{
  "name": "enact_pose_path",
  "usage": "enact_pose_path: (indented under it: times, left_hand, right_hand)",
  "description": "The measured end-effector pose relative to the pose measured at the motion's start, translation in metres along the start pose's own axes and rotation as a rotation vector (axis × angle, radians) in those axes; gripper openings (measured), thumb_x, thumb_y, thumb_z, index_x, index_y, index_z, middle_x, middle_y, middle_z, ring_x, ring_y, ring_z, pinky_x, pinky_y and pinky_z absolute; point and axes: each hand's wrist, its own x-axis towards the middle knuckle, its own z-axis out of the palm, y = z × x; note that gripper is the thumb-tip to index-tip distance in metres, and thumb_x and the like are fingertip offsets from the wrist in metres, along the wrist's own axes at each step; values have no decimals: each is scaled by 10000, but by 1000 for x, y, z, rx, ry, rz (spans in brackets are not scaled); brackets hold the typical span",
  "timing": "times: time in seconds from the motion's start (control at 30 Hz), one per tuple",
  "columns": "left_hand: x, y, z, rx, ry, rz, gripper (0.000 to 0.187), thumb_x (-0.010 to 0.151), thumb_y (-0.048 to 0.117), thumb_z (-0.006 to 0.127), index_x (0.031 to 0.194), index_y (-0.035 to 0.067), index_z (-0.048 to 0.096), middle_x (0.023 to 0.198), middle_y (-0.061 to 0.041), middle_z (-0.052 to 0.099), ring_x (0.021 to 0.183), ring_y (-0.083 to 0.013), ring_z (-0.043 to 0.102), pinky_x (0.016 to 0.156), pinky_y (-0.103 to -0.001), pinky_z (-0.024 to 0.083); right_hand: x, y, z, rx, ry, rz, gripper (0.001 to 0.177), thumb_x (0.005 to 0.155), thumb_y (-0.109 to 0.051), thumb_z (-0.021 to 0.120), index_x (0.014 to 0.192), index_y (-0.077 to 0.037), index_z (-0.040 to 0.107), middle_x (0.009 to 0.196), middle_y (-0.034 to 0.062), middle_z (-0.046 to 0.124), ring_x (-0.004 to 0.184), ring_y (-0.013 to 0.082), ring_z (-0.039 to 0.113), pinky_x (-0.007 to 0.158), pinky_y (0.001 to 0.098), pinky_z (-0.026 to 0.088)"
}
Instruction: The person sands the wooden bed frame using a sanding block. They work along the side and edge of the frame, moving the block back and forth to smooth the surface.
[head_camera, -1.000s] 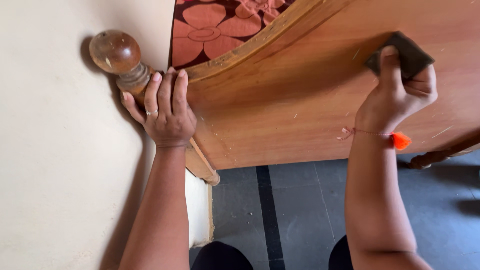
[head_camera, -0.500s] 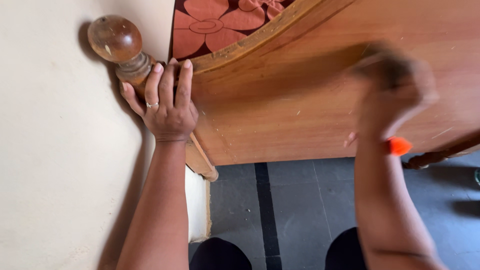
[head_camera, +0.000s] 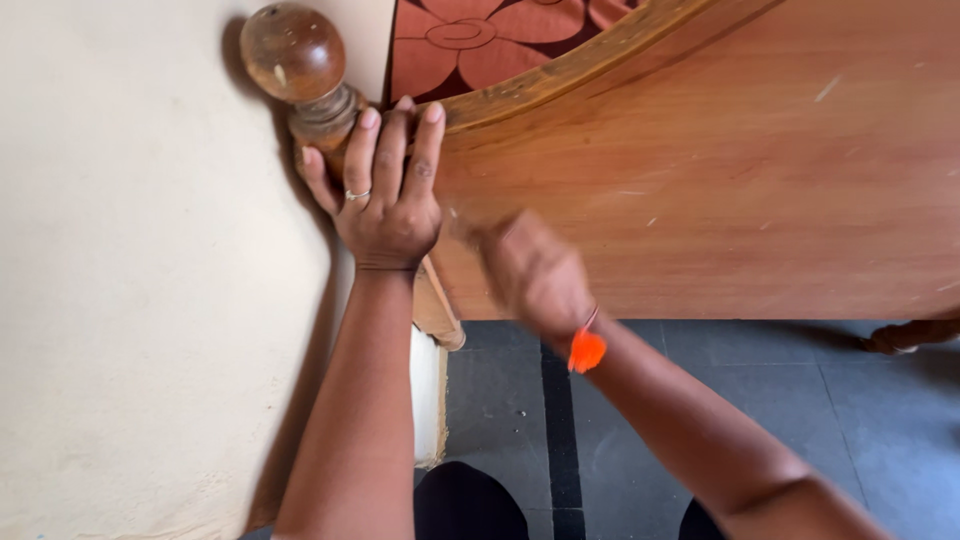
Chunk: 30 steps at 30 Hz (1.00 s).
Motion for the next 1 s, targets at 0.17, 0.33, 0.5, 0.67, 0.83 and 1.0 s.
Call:
enact_pose_path:
  times: [0.17, 0.33, 0.5, 0.67, 0.83, 1.0]
  left_hand:
    - [-1, 0, 1, -21, -10, -14, 436, 1126, 115, 483, 1486, 313, 626, 1390, 83, 676, 1438, -153, 443, 1297, -510, 65]
    - [1, 2, 8, -27, 13, -42, 354, 1168, 191, 520, 1477, 330, 624, 1381, 90, 671, 1438, -150, 435, 1301, -517, 76]
    - [-2, -1, 7, -18, -5, -21, 368, 1154, 211, 482, 1465, 339, 630, 1366, 96, 692, 1433, -142, 441, 1289, -513, 53]
    - [-3, 1, 6, -4, 26, -21, 347, 1151, 177, 517, 1420, 321, 684, 1334, 70, 716, 1412, -153, 471, 1305, -507, 64]
    - [3, 2, 4, -2, 27, -8, 315, 1149, 201, 548, 1408, 304, 694, 1338, 67, 714, 1409, -156, 481, 1294, -526, 55]
    - [4, 5, 2, 8, 30, -4, 361, 1133, 124, 528, 1413, 284, 691, 1351, 56, 712, 1420, -177, 479, 1302, -538, 66]
  right_hand:
    - [18, -16, 5, 343, 132, 6, 133, 863, -37, 695, 980, -86, 736, 941, 61, 715, 794, 216, 668, 600, 346, 554]
    - [22, -16, 0, 534, 303, 436, 101, 906, -42, 805, 864, -36, 713, 812, 80, 667, 648, 190, 663, 545, 339, 530]
    - [28, -28, 3, 556, 255, 221, 154, 843, -28, 816, 858, -46, 664, 865, 90, 685, 709, 207, 677, 598, 323, 556]
    - [-6, 2, -29, 581, 264, 491, 189, 933, -91, 827, 967, -47, 646, 911, 61, 702, 749, 146, 674, 618, 292, 535]
    - [-56, 91, -69, 509, 357, 637, 120, 1047, -58, 778, 1063, -57, 659, 996, 32, 734, 831, 111, 733, 708, 265, 577]
    - [-70, 111, -64, 255, 174, 286, 293, 900, 0, 826, 745, -105, 601, 847, 31, 725, 702, 175, 660, 573, 310, 502]
